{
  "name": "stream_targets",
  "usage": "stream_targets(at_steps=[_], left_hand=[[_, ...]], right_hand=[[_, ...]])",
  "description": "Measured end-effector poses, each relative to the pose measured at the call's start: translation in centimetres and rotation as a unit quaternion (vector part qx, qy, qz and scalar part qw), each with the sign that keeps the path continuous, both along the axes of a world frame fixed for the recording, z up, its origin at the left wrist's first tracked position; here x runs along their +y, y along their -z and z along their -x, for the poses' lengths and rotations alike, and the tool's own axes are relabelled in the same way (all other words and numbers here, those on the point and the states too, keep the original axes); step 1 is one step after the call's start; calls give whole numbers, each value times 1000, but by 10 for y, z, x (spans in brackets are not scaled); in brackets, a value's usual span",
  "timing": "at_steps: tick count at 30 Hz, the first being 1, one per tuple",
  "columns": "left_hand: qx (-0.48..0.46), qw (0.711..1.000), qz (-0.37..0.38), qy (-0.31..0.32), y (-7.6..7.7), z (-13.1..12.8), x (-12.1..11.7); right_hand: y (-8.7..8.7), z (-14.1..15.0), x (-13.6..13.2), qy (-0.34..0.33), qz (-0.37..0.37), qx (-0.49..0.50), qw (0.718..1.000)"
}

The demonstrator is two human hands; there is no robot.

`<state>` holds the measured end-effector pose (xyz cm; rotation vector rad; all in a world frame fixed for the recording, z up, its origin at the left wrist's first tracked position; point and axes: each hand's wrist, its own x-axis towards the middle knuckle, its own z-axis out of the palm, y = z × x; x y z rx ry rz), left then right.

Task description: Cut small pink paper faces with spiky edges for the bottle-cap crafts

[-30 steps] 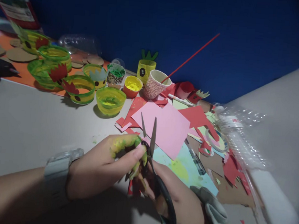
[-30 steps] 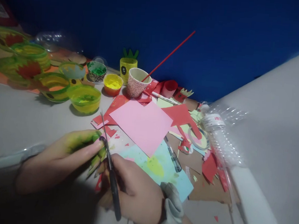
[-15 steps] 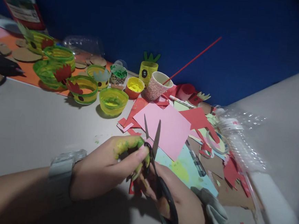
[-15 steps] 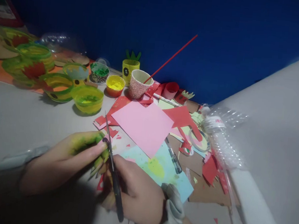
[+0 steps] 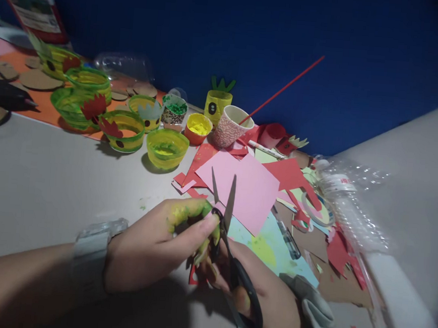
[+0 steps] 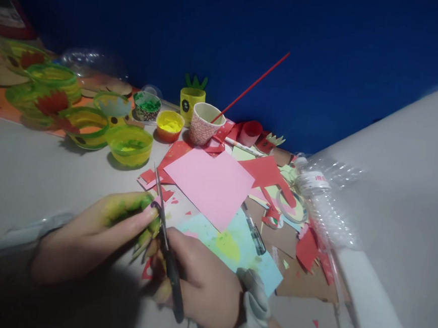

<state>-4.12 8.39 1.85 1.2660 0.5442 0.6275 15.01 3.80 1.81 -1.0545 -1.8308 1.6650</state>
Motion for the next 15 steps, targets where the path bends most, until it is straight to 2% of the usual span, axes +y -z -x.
stream_targets(at_steps=[6,10,15], left_hand=[[1,1000,-26,-18,0,0,1],[2,1000,2,-11,0,-1,0],[-10,1000,1,-13,0,0,0]], right_hand=[[2,1,0,-6,16,7,1000],[2,1,0,-3,9,0,1000],[3,1,-1,2,19,8,1000]])
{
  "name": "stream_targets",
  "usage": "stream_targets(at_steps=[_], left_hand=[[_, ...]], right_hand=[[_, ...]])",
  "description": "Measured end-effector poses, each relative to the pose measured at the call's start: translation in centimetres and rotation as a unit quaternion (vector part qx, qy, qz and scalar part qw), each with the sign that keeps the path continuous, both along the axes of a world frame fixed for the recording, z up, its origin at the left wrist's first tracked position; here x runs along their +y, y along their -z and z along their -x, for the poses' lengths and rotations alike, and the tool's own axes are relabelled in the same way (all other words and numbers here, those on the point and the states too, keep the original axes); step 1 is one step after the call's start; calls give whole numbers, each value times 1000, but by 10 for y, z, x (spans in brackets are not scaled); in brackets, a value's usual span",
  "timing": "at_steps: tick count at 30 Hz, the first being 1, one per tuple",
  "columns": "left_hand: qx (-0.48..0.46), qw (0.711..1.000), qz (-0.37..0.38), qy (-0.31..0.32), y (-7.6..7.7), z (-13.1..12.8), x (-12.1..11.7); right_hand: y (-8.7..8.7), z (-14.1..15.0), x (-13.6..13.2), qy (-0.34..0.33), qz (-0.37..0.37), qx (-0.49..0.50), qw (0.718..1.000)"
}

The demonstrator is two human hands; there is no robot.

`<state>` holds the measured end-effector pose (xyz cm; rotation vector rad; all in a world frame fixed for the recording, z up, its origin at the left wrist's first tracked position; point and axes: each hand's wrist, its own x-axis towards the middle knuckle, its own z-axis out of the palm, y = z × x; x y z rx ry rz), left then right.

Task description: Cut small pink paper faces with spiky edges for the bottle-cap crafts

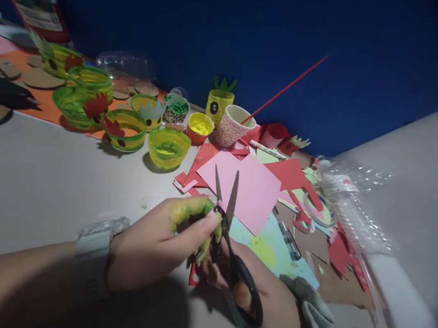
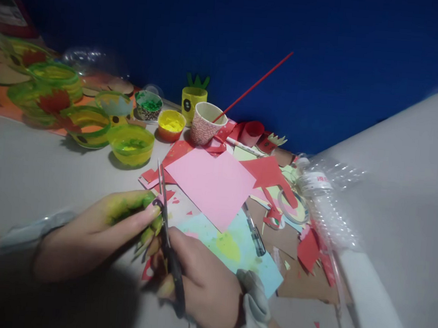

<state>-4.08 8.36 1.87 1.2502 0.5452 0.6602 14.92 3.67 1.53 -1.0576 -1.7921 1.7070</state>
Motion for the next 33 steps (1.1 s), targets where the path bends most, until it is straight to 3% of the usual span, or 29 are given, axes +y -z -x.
stream_targets(at_steps=[10,21,33], left_hand=[[-13,1000,-26,-8,3,0,2],[68,984,-157,-52,5,3,3],[71,985,-151,-51,7,5,3]], right_hand=[[-2,1,0,4,3,10,1000],[-7,3,3,-7,-30,-9,999],[-11,0,0,-12,-20,-41,999]])
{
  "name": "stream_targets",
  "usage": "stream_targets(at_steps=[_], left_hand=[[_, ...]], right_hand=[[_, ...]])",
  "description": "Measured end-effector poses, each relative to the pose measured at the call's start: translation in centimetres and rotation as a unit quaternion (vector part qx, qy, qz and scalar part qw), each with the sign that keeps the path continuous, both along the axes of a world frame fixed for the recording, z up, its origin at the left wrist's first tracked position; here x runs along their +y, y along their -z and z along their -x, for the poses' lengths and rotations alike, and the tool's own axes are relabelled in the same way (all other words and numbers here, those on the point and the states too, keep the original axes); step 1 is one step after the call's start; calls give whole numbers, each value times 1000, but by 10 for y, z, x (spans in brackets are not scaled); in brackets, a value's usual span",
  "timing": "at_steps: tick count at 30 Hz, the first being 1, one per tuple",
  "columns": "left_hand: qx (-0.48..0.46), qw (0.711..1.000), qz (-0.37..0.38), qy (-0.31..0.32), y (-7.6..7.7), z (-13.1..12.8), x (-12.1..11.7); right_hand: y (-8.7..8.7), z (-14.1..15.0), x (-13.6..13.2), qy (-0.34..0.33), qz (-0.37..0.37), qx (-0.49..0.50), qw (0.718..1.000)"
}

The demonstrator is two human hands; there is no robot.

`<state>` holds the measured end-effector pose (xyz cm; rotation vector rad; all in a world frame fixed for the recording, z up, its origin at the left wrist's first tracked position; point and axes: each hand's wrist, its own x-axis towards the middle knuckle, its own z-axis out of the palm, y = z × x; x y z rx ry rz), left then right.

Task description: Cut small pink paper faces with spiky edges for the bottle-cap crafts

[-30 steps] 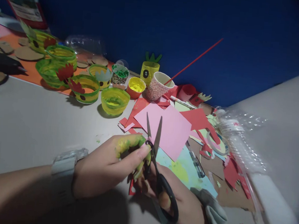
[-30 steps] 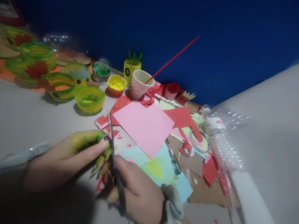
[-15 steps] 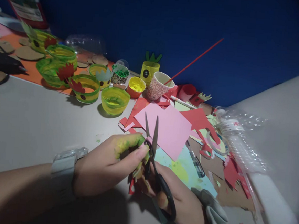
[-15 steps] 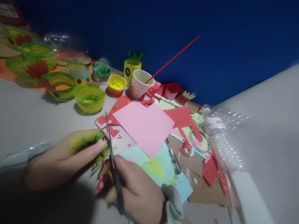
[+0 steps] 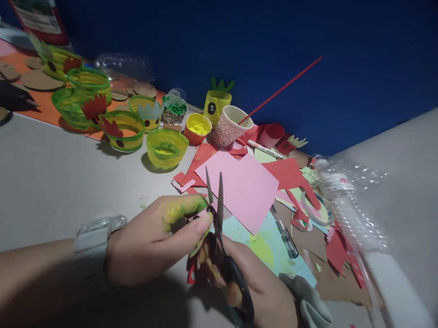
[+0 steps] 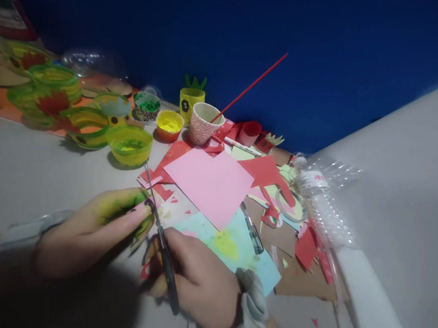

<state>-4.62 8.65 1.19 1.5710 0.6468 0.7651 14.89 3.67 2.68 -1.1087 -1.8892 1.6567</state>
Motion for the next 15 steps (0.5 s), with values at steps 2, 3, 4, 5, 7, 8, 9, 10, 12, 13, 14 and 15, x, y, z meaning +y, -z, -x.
stream_targets(at_steps=[2,3,4,5,7,8,9,10,12,13,14,15], left_hand=[[8,1000,-10,-7,-1,0,1],[7,1000,-12,-6,-1,0,1],[3,1000,-11,-1,-1,0,0],[-2,1000,-8,4,-1,0,0],[-7,1000,-2,9,-2,1,0],[-6,1000,-1,8,-1,1,-1],[-2,1000,-3,5,-1,1,-1],[3,1000,-5,0,-1,1,-1],[11,1000,-15,-7,0,2,0],[14,1000,-19,-11,0,2,0],[17,1000,-21,-13,0,2,0],[17,1000,-21,-12,0,2,0]], right_hand=[[0,0,1,3,-8,-9,1000],[0,0,1,6,-17,-13,1000],[0,0,1,8,-24,-15,1000],[0,0,1,10,-29,-15,999],[0,1,1,8,-24,-8,1000],[1,1,1,7,-17,-3,1000],[1,1,1,6,-10,3,1000],[1,2,2,6,-6,6,1000],[0,3,2,13,-11,1,1000],[0,3,2,20,-21,-7,1000],[-1,3,3,27,-31,-15,999],[-1,4,3,32,-38,-19,999]])
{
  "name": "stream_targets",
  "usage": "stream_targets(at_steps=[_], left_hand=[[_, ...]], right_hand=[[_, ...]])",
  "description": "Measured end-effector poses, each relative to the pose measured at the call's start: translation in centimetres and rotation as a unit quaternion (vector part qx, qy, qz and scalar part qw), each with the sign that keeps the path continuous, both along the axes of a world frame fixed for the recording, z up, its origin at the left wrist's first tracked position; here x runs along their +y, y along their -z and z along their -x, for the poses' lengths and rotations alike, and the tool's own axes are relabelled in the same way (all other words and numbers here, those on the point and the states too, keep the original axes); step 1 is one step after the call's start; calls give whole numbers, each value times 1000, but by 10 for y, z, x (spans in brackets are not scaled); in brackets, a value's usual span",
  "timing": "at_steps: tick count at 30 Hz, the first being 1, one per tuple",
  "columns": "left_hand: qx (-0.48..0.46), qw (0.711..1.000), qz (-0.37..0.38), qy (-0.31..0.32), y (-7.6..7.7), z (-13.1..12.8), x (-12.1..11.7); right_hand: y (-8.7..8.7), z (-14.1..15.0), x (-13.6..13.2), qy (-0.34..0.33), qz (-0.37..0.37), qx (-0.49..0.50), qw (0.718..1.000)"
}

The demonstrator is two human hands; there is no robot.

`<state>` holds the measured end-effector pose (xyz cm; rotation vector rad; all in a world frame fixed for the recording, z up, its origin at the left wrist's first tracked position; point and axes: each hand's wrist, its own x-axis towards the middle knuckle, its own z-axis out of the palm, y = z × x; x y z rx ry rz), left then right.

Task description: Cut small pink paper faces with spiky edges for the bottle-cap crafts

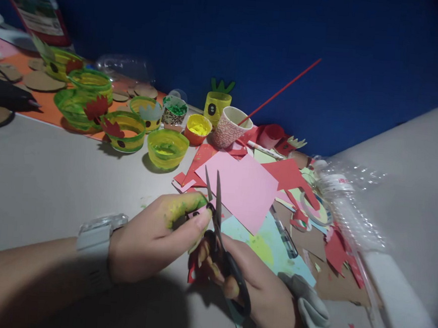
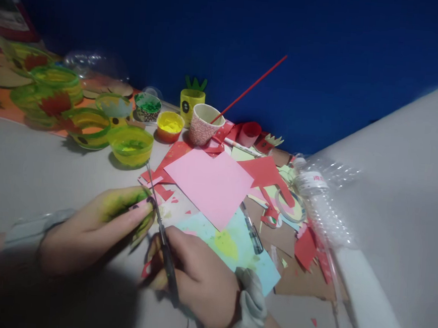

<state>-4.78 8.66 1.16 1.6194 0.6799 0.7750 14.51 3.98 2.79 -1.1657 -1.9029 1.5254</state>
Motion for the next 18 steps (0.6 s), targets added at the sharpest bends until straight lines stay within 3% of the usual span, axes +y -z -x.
stream_targets(at_steps=[8,18], left_hand=[[-32,999,32,19,-2,-1,-1],[-21,1000,6,5,-2,-2,0]], right_hand=[[2,-1,0,-6,-13,-5,1000],[-4,1,-1,7,-8,-6,1000]])
